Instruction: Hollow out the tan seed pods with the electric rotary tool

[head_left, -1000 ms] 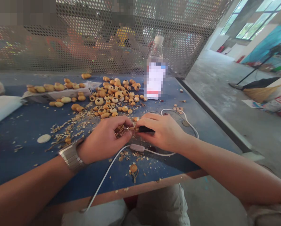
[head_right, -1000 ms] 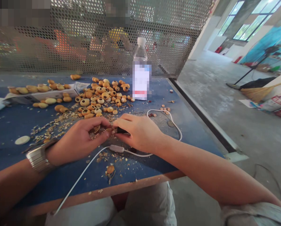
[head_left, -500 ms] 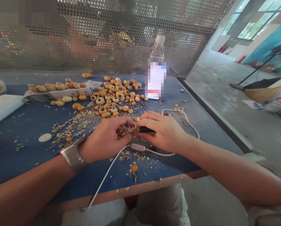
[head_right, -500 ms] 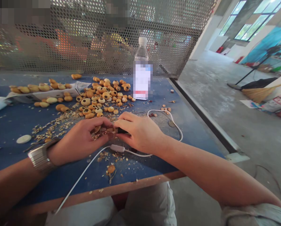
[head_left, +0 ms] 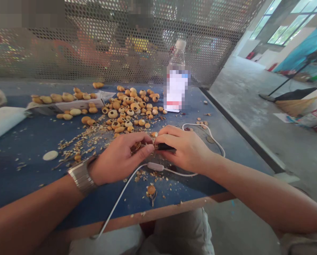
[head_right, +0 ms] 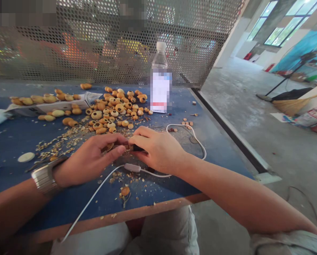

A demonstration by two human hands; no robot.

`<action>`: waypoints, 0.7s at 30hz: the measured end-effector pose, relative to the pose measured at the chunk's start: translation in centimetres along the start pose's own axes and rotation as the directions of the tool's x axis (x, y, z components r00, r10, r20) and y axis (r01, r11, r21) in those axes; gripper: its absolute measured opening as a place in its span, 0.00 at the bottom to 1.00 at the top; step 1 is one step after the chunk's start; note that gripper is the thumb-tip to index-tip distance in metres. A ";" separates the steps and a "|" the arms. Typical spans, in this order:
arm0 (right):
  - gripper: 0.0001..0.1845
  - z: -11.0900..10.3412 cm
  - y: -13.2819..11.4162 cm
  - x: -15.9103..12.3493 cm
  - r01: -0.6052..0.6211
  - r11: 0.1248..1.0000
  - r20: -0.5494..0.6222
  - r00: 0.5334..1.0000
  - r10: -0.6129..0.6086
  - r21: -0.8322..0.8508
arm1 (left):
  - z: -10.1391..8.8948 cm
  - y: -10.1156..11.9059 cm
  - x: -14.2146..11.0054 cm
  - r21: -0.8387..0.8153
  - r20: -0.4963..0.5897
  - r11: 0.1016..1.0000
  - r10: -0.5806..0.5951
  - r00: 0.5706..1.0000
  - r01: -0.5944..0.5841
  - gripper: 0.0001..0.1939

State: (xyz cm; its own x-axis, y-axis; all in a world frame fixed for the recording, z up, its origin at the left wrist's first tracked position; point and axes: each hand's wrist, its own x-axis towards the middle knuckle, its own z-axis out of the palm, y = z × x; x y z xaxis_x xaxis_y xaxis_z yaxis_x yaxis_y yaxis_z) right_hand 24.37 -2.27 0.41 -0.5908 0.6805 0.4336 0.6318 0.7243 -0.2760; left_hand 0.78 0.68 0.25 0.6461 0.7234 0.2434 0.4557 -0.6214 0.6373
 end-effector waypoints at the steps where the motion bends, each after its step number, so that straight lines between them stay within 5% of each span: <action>1: 0.07 0.0 0.0 0.0 -0.002 1.000 0.000 1.000 0.002 -0.004 | 0.0 0.0 0.0 -0.007 -0.001 1.000 0.004 1.000 -0.004 0.12; 21: 0.06 0.2 -0.1 -0.1 -0.019 0.995 0.060 0.998 0.013 0.095 | -0.2 -0.3 0.3 -0.026 0.077 0.998 -0.057 0.995 0.059 0.13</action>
State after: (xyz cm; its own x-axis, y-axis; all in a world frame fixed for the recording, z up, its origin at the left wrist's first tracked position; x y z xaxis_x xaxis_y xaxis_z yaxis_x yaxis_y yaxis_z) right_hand 24.28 -2.36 0.23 -0.6116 0.6953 0.3776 0.5920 0.7187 -0.3647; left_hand 0.66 1.12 0.27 0.6643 0.7324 0.1495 0.4773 -0.5695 0.6692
